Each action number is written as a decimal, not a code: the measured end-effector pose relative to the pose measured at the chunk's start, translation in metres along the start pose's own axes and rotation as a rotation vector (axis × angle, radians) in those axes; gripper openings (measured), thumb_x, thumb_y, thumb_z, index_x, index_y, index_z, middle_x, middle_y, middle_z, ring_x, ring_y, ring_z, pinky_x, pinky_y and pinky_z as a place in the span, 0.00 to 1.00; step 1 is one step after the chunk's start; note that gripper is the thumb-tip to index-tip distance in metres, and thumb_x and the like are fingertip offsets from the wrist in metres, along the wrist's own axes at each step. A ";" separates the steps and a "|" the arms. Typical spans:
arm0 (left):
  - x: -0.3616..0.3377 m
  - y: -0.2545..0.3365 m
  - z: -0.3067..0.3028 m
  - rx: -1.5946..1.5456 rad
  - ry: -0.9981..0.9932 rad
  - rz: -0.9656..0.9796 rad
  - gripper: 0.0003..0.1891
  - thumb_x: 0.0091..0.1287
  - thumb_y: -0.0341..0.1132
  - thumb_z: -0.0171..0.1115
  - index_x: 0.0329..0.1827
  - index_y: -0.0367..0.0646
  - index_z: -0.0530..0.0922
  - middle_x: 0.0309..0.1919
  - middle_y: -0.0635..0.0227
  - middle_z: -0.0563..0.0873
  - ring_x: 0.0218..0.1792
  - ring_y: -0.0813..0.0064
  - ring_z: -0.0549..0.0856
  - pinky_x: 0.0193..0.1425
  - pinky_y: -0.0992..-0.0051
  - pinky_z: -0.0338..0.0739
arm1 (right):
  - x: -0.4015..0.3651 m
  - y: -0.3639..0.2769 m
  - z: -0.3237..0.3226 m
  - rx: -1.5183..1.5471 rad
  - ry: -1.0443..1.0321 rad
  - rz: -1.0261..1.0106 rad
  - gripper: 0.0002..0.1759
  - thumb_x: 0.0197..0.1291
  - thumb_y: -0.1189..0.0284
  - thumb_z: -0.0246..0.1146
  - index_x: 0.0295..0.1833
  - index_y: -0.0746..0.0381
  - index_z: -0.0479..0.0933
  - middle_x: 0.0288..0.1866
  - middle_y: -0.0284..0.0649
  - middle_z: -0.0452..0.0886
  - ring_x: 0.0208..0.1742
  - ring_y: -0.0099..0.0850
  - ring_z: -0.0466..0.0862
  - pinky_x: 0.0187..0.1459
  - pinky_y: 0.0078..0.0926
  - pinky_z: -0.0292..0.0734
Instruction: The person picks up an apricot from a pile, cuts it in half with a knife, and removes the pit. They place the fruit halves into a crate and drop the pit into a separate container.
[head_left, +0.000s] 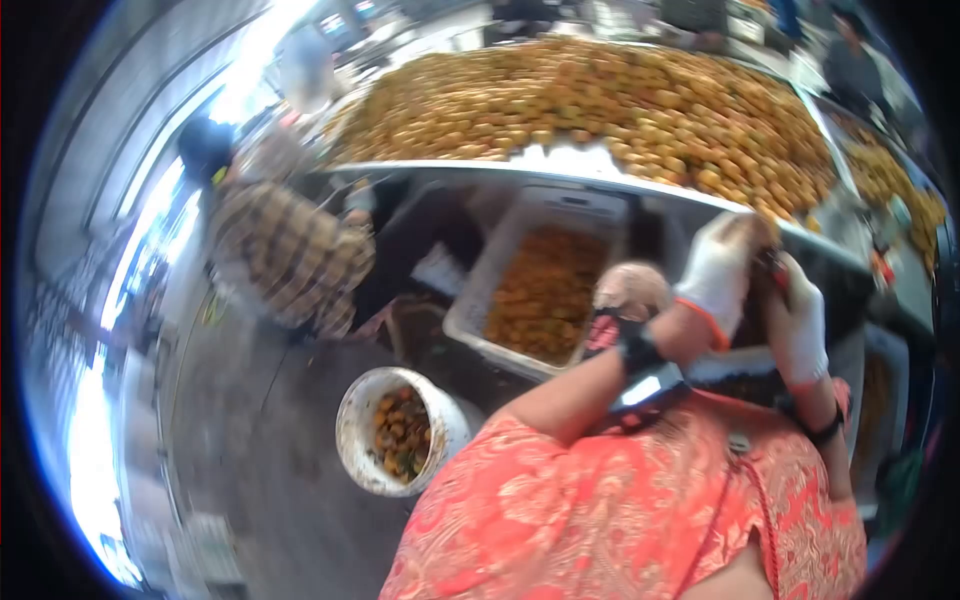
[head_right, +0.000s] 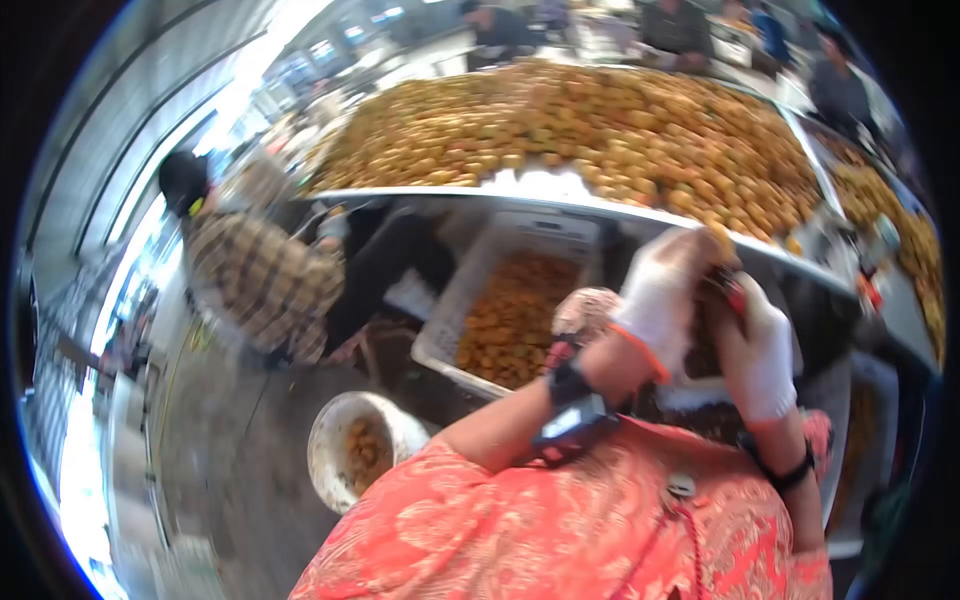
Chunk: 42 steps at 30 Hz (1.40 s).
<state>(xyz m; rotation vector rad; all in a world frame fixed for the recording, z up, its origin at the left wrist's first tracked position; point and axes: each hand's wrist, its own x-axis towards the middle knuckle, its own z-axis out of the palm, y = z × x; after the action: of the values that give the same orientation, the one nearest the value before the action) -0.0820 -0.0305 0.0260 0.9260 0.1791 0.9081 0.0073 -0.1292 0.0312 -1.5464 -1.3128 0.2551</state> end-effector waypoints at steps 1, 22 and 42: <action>0.004 -0.003 0.001 -0.100 0.015 -0.052 0.09 0.75 0.38 0.57 0.45 0.42 0.79 0.35 0.70 0.83 0.37 0.79 0.81 0.41 0.76 0.76 | 0.002 0.001 -0.006 0.003 -0.054 0.114 0.07 0.69 0.74 0.59 0.47 0.67 0.77 0.30 0.37 0.79 0.30 0.21 0.76 0.33 0.25 0.74; -0.012 0.016 -0.005 0.273 -0.125 0.158 0.19 0.72 0.29 0.54 0.64 0.35 0.71 0.42 0.65 0.82 0.40 0.81 0.79 0.44 0.79 0.76 | 0.045 0.012 0.005 0.520 0.023 0.120 0.14 0.75 0.61 0.58 0.51 0.61 0.77 0.39 0.27 0.76 0.37 0.13 0.74 0.34 0.12 0.67; -0.013 -0.013 -0.019 0.147 -0.056 0.024 0.14 0.79 0.39 0.48 0.47 0.39 0.78 0.40 0.68 0.84 0.42 0.80 0.79 0.48 0.76 0.74 | 0.045 0.016 0.022 0.261 0.199 0.039 0.14 0.74 0.63 0.59 0.48 0.64 0.78 0.31 0.27 0.74 0.34 0.15 0.70 0.33 0.16 0.66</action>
<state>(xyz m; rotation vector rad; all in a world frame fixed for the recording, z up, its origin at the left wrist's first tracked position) -0.0916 -0.0319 0.0022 1.0907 0.1893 0.8991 0.0186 -0.0781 0.0282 -1.3404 -1.0499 0.2782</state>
